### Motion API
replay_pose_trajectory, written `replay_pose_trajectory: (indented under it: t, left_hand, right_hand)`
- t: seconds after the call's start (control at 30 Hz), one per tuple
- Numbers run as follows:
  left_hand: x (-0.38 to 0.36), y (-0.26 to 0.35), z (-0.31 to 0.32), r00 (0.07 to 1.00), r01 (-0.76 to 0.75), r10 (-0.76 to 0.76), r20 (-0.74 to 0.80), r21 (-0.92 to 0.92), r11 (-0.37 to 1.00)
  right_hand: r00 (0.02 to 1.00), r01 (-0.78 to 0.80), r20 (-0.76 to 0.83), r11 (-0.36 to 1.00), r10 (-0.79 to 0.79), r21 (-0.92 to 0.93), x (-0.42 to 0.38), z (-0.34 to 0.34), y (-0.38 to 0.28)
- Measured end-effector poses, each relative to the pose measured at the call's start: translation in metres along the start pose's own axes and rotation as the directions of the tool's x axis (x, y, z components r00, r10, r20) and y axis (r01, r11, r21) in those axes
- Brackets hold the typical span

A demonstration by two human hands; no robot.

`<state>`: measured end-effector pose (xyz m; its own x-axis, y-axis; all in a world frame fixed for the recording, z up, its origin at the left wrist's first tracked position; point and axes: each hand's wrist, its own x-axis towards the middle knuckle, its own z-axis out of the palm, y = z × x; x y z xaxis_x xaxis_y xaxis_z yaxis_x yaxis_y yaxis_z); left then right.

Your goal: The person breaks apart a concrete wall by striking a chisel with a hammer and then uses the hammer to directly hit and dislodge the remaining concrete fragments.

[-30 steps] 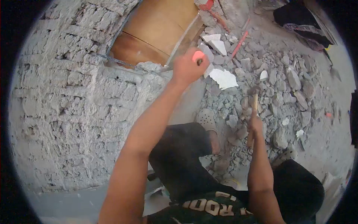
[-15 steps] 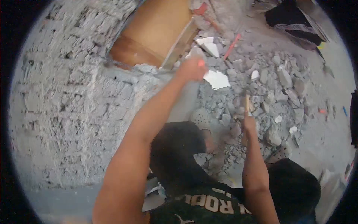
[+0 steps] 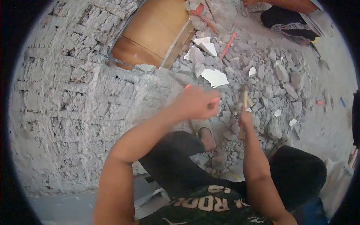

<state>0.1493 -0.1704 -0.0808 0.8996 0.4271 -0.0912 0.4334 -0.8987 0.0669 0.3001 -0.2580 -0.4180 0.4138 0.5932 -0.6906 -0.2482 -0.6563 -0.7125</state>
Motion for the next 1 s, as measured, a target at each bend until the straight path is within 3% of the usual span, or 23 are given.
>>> replay_pose_trajectory:
  t: [0.07, 0.13, 0.17, 0.23, 0.3, 0.37, 0.4, 0.43, 0.47, 0.5, 0.57, 0.6, 0.63, 0.7, 0.77, 0.8, 0.87, 0.93, 1.0]
  left_hand:
    - [0.03, 0.007, -0.008, 0.981, 0.033, -0.079, -0.177, -0.252, 0.967]
    - [0.054, 0.009, -0.014, 0.936, -0.014, -0.113, -0.333, -0.359, 0.933]
    - [0.062, 0.0, -0.01, 0.938, -0.01, -0.116, -0.326, -0.361, 0.933]
    - [0.081, -0.022, 0.003, 0.861, -0.036, -0.21, -0.462, -0.469, 0.883]
    - [0.073, -0.083, 0.033, 0.826, 0.149, -0.421, -0.376, -0.574, 0.805]
    - [0.031, -0.15, 0.044, 0.827, 0.379, -0.528, -0.194, -0.502, 0.777]
    - [0.029, -0.156, 0.047, 0.828, 0.373, -0.525, -0.196, -0.506, 0.778]
    - [0.035, -0.161, 0.047, 0.859, 0.398, -0.48, -0.178, -0.359, 0.844]
    - [0.031, -0.16, 0.054, 0.88, 0.424, -0.455, -0.135, -0.21, 0.881]
    - [0.028, -0.156, 0.061, 0.875, 0.436, -0.467, -0.127, -0.213, 0.874]
    - [0.041, -0.147, 0.078, 0.788, 0.614, -0.598, 0.144, -0.118, 0.781]
    - [0.038, -0.135, 0.097, 0.768, 0.55, -0.526, 0.366, 0.046, 0.834]
    - [0.02, -0.124, 0.128, 0.68, 0.439, -0.46, 0.572, 0.185, 0.879]
    - [-0.046, -0.098, 0.213, 0.939, 0.045, -0.165, 0.3, 0.369, 0.928]
    - [-0.043, -0.064, 0.207, 0.953, 0.02, -0.05, 0.3, 0.105, 0.994]
    - [-0.042, -0.049, 0.201, 0.946, 0.031, -0.056, 0.319, 0.085, 0.996]
    - [-0.006, -0.036, 0.17, 0.983, 0.118, -0.106, 0.149, -0.07, 0.991]
    - [0.031, -0.009, 0.126, 0.972, 0.133, -0.114, 0.204, -0.079, 0.988]
    - [0.068, 0.018, 0.083, 0.994, 0.094, -0.085, 0.068, -0.15, 0.984]
  right_hand:
    - [1.0, -0.017, 0.012, 1.0, 0.018, -0.009, 0.003, -0.003, 0.003]
    - [0.999, -0.043, 0.029, 0.999, 0.043, -0.008, 0.003, -0.003, 0.002]
    - [0.999, -0.038, 0.038, 0.999, 0.038, -0.021, -0.001, -0.008, -0.002]
    - [0.998, -0.048, 0.041, 0.998, 0.049, -0.027, -0.004, -0.01, -0.002]
    - [0.999, -0.009, 0.052, 1.0, 0.01, -0.027, 0.002, -0.013, 0.003]
    - [1.0, 0.022, 0.024, 0.996, -0.02, -0.09, 0.025, -0.003, 0.03]
    - [0.998, 0.067, -0.007, 0.987, -0.068, -0.148, 0.037, -0.003, 0.036]
    - [0.997, 0.069, -0.021, 0.988, -0.072, -0.14, 0.034, -0.008, 0.02]
    - [1.0, 0.022, 0.0, 0.997, -0.022, -0.071, 0.008, -0.012, 0.003]
    - [0.999, -0.022, 0.033, 1.0, 0.022, -0.007, -0.007, -0.012, -0.005]
    - [0.998, -0.054, 0.018, 0.997, 0.055, -0.052, 0.0, -0.01, 0.001]
    - [1.0, -0.007, 0.004, 1.0, 0.007, -0.012, 0.0, -0.009, 0.003]
    - [0.999, 0.042, -0.013, 0.999, -0.041, 0.025, 0.001, -0.008, 0.007]
    - [0.998, 0.06, 0.0, 0.996, -0.06, -0.06, 0.023, -0.005, 0.026]
    - [0.999, 0.044, -0.01, 0.99, -0.046, -0.133, 0.033, -0.01, 0.037]
    - [0.999, 0.047, 0.004, 0.993, -0.047, -0.105, 0.027, -0.009, 0.036]
    - [0.999, 0.026, 0.041, 1.0, -0.026, -0.003, 0.001, -0.014, 0.01]
    - [0.999, -0.001, 0.036, 1.0, 0.001, -0.014, -0.002, -0.012, 0.004]
    - [0.999, -0.032, 0.021, 0.999, 0.032, -0.016, -0.001, -0.008, 0.003]
